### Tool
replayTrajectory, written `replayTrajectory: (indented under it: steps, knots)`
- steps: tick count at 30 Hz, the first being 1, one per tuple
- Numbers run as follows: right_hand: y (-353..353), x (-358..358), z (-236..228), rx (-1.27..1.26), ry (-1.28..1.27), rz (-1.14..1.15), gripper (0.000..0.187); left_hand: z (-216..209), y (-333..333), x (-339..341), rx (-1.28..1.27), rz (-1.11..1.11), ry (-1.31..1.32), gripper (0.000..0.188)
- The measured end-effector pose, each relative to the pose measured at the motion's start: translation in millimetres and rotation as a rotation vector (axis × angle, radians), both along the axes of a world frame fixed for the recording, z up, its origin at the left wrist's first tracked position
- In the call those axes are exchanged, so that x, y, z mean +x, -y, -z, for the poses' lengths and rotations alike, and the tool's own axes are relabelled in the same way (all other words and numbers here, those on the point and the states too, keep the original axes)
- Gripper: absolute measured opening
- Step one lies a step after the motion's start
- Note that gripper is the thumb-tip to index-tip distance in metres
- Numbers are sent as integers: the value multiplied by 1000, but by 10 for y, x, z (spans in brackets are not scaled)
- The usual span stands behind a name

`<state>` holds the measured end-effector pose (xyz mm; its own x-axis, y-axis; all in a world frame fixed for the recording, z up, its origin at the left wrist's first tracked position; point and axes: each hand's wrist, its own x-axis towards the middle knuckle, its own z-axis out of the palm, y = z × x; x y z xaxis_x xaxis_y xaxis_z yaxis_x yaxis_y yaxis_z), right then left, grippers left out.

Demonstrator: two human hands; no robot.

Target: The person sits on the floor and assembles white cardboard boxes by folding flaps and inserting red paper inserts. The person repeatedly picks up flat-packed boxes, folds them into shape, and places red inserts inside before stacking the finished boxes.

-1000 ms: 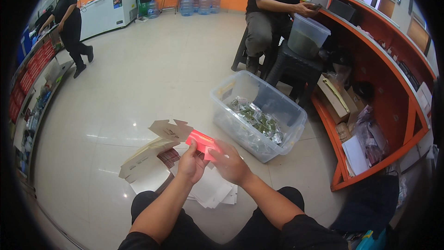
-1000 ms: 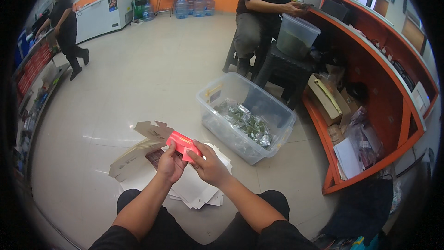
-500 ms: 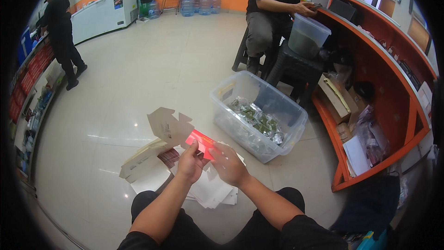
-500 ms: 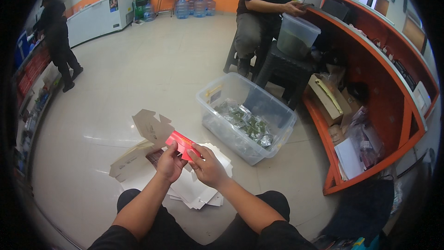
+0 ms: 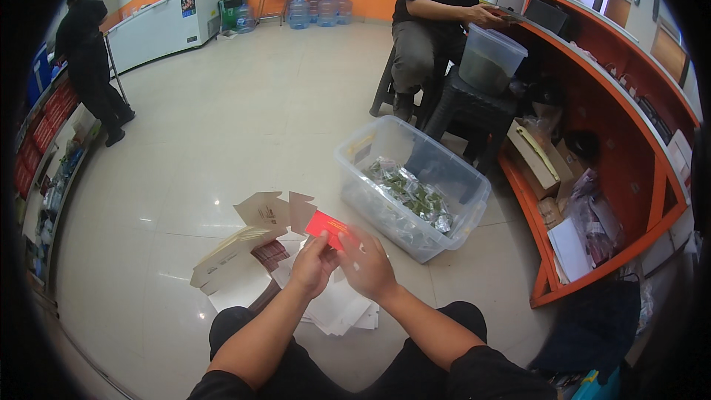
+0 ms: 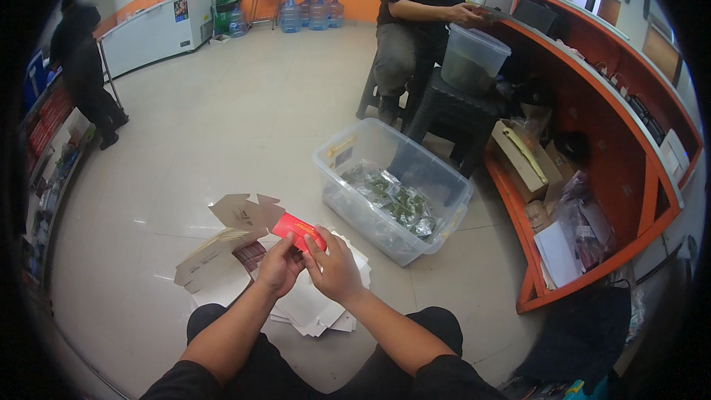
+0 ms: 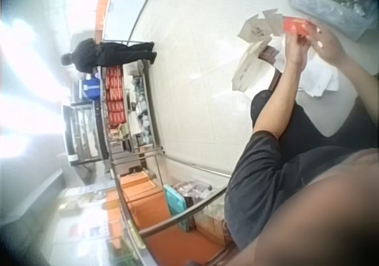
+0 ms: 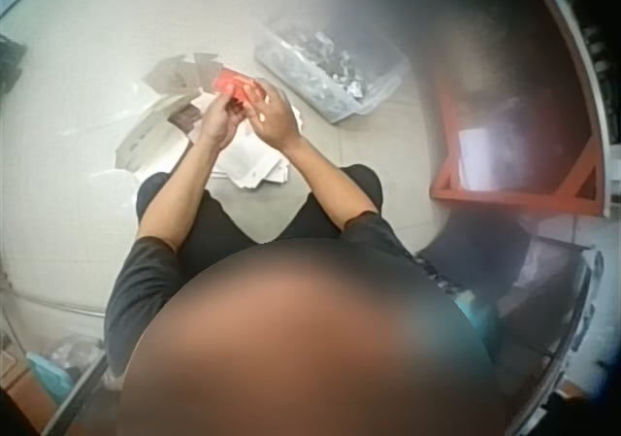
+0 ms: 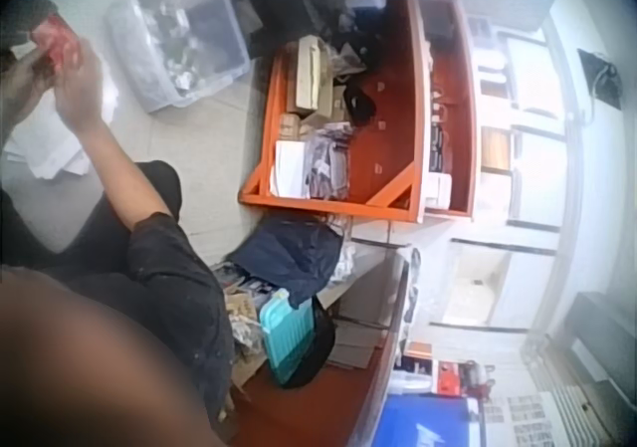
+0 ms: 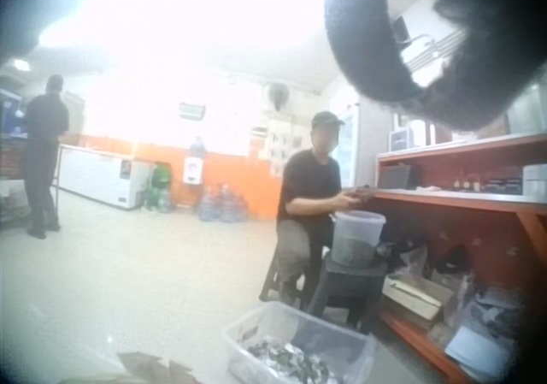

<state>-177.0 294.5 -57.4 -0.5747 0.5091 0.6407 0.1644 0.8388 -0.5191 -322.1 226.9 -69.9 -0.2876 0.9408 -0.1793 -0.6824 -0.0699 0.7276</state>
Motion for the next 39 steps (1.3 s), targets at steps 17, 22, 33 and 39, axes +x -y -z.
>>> replayTrajectory:
  steps: [17,22,33,39]
  knots:
    - [-572,87,299,-989,-95,-197,40,-319,258,-275,-261,463,-941,42]
    - [-556,109,202,-1023,-70,-287,46,-218,252,-351,-220,514,-906,47]
    - [-583,151,194,-1035,89,-223,40,-289,259,-324,-361,396,-1116,57]
    - [-531,138,260,-753,70,-79,41,-299,229,-235,-343,280,-1213,50]
